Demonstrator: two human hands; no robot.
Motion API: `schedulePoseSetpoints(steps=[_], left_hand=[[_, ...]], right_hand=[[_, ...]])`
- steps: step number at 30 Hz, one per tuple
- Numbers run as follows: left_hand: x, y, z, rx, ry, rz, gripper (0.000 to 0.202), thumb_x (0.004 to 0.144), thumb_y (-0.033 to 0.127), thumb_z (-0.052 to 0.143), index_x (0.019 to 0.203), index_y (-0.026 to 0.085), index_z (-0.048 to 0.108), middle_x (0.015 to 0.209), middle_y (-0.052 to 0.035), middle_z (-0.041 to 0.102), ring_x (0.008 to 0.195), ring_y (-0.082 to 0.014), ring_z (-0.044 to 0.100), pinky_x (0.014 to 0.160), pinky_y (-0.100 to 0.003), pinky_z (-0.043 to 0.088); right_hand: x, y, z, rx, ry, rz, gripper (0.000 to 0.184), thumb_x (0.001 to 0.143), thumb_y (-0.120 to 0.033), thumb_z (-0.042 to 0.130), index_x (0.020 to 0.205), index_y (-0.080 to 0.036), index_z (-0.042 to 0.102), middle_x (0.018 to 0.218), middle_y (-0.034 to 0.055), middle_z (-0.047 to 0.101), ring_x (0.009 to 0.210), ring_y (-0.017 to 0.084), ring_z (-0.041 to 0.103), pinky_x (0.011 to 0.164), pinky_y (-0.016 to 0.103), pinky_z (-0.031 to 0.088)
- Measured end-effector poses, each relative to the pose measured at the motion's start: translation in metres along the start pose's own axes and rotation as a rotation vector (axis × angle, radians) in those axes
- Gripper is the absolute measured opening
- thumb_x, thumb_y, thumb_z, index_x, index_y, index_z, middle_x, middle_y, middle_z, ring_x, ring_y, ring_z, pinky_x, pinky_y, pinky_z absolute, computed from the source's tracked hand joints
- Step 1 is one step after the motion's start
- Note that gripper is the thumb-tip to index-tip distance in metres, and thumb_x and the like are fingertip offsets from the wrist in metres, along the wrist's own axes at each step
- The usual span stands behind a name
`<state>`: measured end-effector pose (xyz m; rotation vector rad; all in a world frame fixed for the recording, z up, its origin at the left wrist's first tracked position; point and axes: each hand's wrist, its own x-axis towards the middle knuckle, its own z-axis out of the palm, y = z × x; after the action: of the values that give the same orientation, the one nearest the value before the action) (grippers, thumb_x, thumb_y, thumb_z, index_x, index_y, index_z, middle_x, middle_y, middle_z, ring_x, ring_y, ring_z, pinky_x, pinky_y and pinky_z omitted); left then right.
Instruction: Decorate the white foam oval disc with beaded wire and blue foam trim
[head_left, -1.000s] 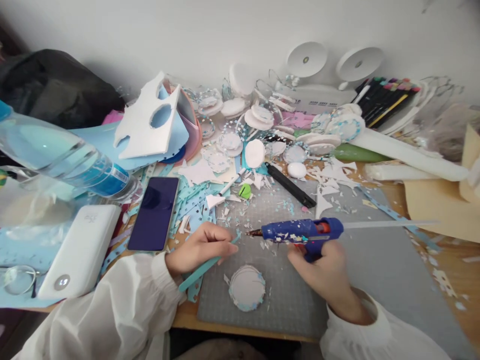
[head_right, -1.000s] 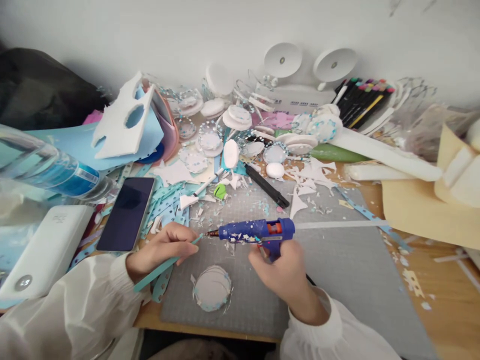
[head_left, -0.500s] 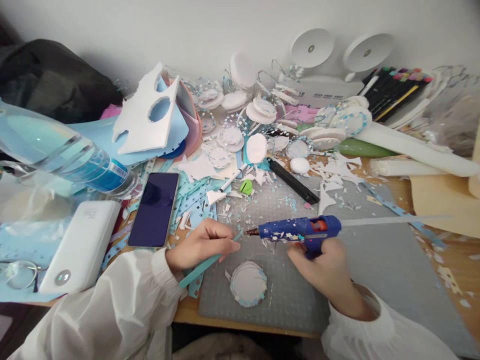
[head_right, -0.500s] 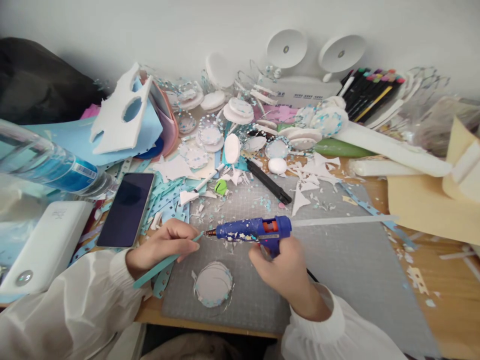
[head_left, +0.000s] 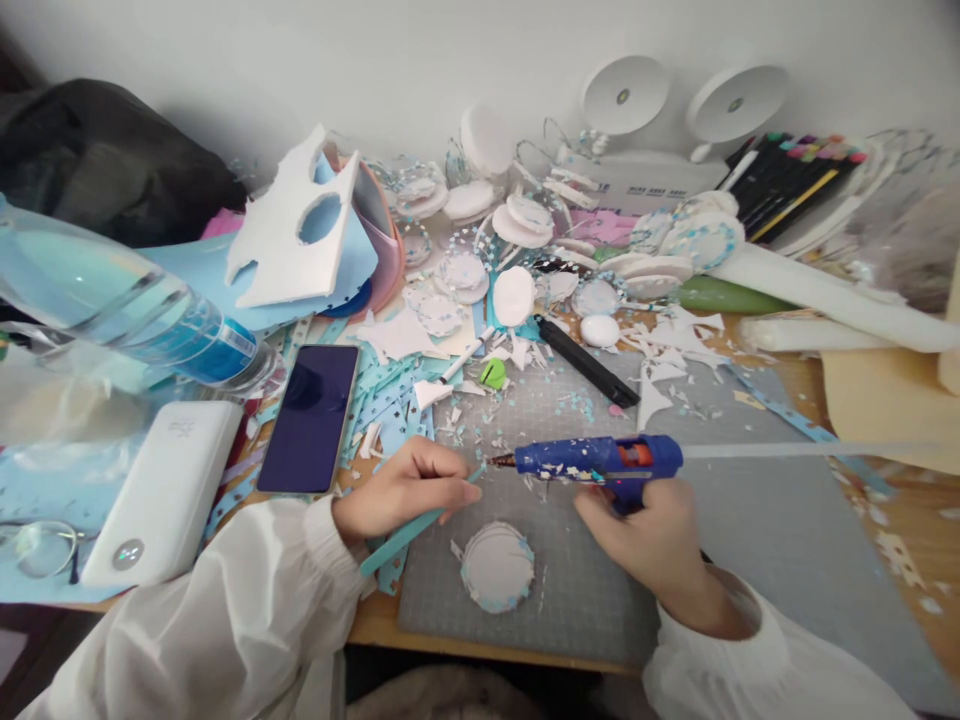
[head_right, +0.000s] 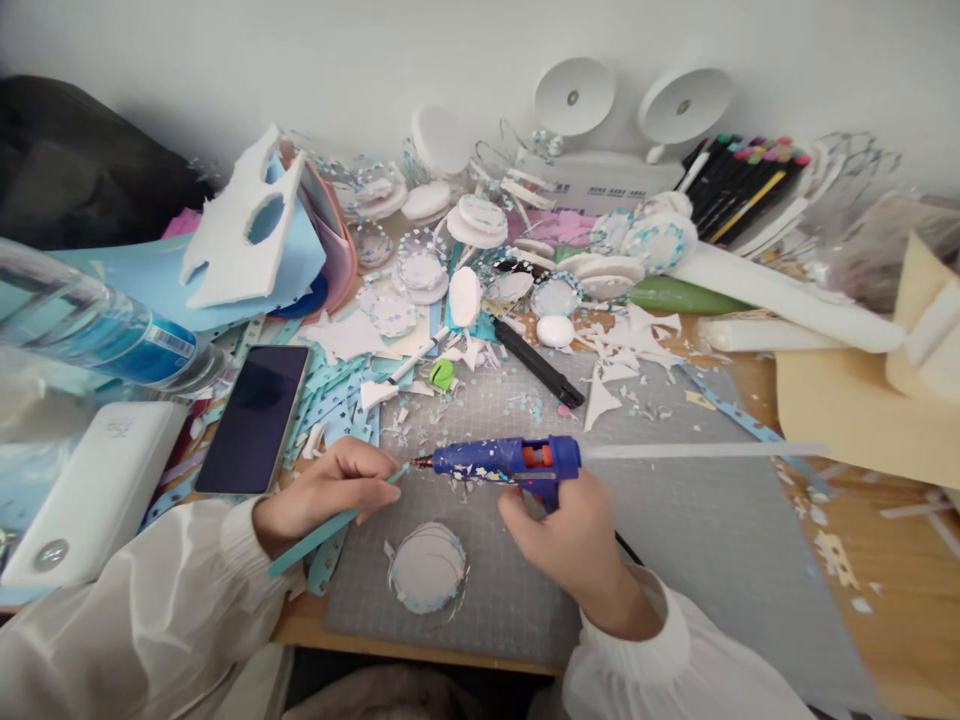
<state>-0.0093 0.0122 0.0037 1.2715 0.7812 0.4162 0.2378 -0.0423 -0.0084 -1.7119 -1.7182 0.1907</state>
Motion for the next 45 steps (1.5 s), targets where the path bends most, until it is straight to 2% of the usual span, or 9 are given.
schedulePoseSetpoints(steps=[4,12,16,22,29,33,37,41,45], left_hand=[[0.0,-0.001,0.0,-0.009,0.007,0.011,0.042,0.081,0.033,0.062,0.044,0.017,0.048,0.047,0.0023,0.04,0.048,-0.0098,0.036,0.05,-0.028,0.023],[0.002,-0.005,0.001,-0.097,0.074,-0.014,0.038,0.077,0.036,0.064,0.045,0.016,0.059,0.044,0.0012,0.042,0.047,-0.0109,0.034,0.052,-0.029,0.023],[0.003,-0.003,0.002,-0.107,0.114,0.01,0.037,0.075,0.036,0.064,0.045,0.015,0.063,0.043,0.0019,0.038,0.048,-0.0109,0.031,0.053,-0.03,0.023],[0.005,-0.002,0.002,-0.122,0.134,0.038,0.034,0.075,0.035,0.065,0.047,0.015,0.068,0.041,0.0038,0.032,0.046,-0.0095,0.028,0.053,-0.029,0.021],[0.005,-0.006,0.0,-0.145,0.148,0.03,0.035,0.078,0.038,0.065,0.053,0.014,0.072,0.041,0.0039,0.031,0.046,-0.0096,0.025,0.051,-0.029,0.02],[0.007,-0.006,0.001,-0.183,0.18,0.038,0.035,0.077,0.039,0.067,0.056,0.012,0.073,0.04,0.0039,0.033,0.045,-0.009,0.026,0.051,-0.028,0.02],[0.005,0.005,0.009,-0.238,0.253,0.078,0.036,0.077,0.042,0.066,0.058,0.012,0.071,0.042,0.0057,0.03,0.045,-0.0081,0.025,0.051,-0.027,0.02],[-0.001,0.023,0.028,-0.335,0.296,0.08,0.038,0.082,0.044,0.062,0.061,0.012,0.067,0.045,0.0064,0.03,0.046,-0.0075,0.024,0.05,-0.026,0.018],[-0.004,0.035,0.05,-0.454,0.332,0.077,0.05,0.076,0.041,0.069,0.044,0.016,0.041,0.045,0.007,0.027,0.046,-0.0067,0.021,0.049,-0.027,0.017]], right_hand=[[0.001,0.004,-0.002,-0.068,0.117,-0.033,0.031,0.07,-0.035,0.061,0.049,-0.027,0.04,0.038,-0.0037,0.041,0.035,0.014,0.041,0.043,0.031,0.036],[-0.017,0.053,-0.054,-0.314,0.426,0.292,0.027,0.074,-0.049,0.067,0.072,-0.023,0.059,0.067,0.0116,0.067,0.066,0.031,0.068,0.059,0.038,0.046],[-0.032,0.084,-0.077,-0.442,0.417,0.445,0.028,0.067,-0.044,0.072,0.063,-0.03,0.047,0.053,0.0076,0.056,0.054,0.031,0.063,0.049,0.038,0.04],[-0.037,0.095,-0.081,-0.475,0.202,0.403,0.023,0.072,-0.041,0.068,0.069,-0.03,0.047,0.063,0.0123,0.062,0.062,0.032,0.064,0.053,0.04,0.045],[-0.083,0.08,-0.103,-0.806,0.164,0.148,0.034,0.079,-0.051,0.06,0.089,-0.018,0.062,0.078,0.0243,0.067,0.078,0.045,0.066,0.063,0.055,0.048],[-0.095,0.041,-0.113,-0.494,0.014,-0.025,0.022,0.089,-0.044,0.054,0.095,-0.024,0.061,0.086,0.0134,0.071,0.077,0.032,0.069,0.07,0.047,0.054],[-0.066,-0.008,-0.095,-0.26,0.035,-0.265,0.018,0.095,-0.025,0.049,0.105,-0.021,0.063,0.095,0.0088,0.069,0.087,0.024,0.068,0.079,0.039,0.054],[-0.026,-0.044,-0.065,-0.106,-0.041,-0.546,0.032,0.092,-0.009,0.052,0.122,-0.016,0.061,0.108,0.0116,0.069,0.101,0.022,0.066,0.089,0.035,0.054],[0.005,-0.062,-0.041,-0.024,-0.028,-0.827,0.031,0.092,-0.01,0.055,0.121,-0.012,0.062,0.11,0.013,0.07,0.103,0.023,0.065,0.088,0.036,0.057]])
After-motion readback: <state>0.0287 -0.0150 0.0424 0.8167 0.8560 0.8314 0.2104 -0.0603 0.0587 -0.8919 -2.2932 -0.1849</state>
